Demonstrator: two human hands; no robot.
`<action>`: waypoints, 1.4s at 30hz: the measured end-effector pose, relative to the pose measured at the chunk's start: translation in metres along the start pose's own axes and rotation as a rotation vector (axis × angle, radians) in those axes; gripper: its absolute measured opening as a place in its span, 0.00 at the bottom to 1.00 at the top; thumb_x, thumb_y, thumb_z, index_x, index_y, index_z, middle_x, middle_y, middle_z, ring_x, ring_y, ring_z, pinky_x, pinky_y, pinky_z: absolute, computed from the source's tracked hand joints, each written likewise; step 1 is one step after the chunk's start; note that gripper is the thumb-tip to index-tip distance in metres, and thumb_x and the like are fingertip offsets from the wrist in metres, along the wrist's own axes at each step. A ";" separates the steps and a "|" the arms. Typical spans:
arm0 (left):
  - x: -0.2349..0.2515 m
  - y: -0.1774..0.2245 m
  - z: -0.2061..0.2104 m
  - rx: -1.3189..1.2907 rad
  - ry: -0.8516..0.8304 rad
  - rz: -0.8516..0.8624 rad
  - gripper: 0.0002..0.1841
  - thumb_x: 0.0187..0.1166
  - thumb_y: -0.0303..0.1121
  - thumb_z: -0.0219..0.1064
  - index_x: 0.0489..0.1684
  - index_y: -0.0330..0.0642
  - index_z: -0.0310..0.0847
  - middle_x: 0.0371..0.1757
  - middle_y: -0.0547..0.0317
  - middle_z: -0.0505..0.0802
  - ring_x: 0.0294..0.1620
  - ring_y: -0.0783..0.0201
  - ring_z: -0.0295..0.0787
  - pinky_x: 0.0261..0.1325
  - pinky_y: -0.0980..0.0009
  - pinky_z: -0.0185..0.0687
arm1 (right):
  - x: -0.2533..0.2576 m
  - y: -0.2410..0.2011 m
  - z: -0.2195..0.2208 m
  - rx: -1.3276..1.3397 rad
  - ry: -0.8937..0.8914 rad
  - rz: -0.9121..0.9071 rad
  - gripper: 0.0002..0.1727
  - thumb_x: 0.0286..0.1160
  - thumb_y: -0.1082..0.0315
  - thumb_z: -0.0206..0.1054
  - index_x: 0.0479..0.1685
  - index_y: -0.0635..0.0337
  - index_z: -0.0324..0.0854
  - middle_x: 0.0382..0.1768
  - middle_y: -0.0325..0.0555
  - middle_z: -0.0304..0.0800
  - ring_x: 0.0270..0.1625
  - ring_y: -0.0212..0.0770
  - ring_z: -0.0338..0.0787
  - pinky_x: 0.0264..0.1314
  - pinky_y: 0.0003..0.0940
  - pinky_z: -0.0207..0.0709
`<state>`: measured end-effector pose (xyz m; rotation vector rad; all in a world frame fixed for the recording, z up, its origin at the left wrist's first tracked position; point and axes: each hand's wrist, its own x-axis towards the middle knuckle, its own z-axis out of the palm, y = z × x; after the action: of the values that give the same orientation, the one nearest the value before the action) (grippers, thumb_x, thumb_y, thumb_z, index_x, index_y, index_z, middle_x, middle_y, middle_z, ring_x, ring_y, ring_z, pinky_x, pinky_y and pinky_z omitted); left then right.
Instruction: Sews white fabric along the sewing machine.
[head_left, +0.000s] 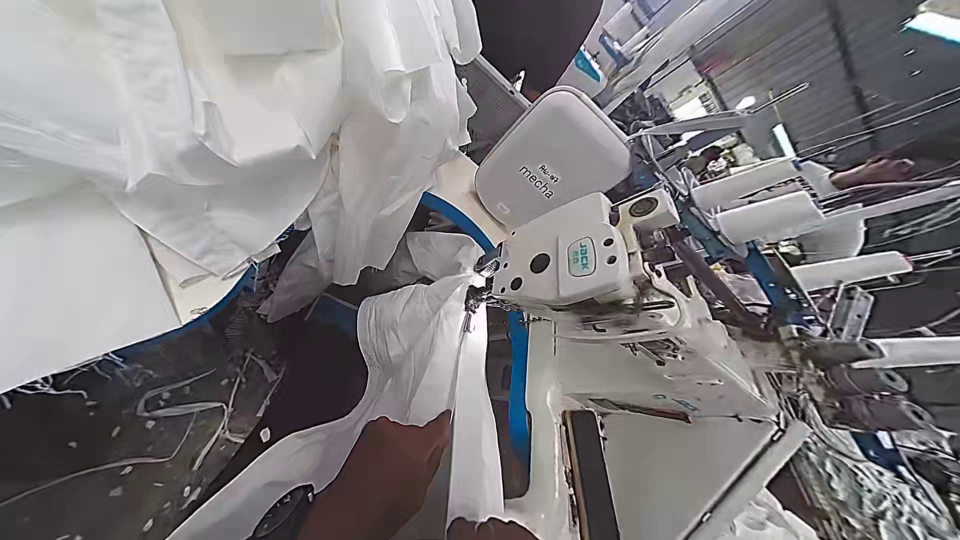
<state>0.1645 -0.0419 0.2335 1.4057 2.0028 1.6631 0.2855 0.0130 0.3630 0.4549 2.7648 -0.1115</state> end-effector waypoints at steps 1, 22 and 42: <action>-0.002 -0.001 0.001 0.024 0.001 0.016 0.17 0.76 0.31 0.60 0.48 0.33 0.95 0.09 0.53 0.83 0.08 0.55 0.81 0.11 0.59 0.73 | 0.001 0.001 -0.003 0.003 -0.023 0.009 0.14 0.75 0.65 0.66 0.26 0.67 0.87 0.19 0.57 0.87 0.26 0.58 0.92 0.25 0.52 0.80; 0.029 -0.014 -0.016 0.091 -0.266 0.062 0.13 0.80 0.29 0.62 0.50 0.37 0.93 0.13 0.47 0.84 0.16 0.44 0.85 0.20 0.50 0.75 | 0.022 0.025 0.013 -0.043 0.270 -0.013 0.11 0.72 0.66 0.66 0.24 0.61 0.85 0.13 0.48 0.81 0.16 0.49 0.87 0.12 0.42 0.73; 0.131 0.045 0.011 0.329 -0.799 -0.276 0.12 0.86 0.24 0.57 0.56 0.23 0.82 0.56 0.28 0.88 0.62 0.31 0.86 0.58 0.38 0.79 | 0.030 0.123 0.028 0.029 0.848 0.092 0.19 0.77 0.63 0.58 0.30 0.66 0.91 0.24 0.50 0.91 0.26 0.42 0.90 0.30 0.34 0.80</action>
<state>0.1258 0.0593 0.3202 1.4719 1.8797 0.5229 0.3071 0.1347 0.3237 0.7794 3.5566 0.0892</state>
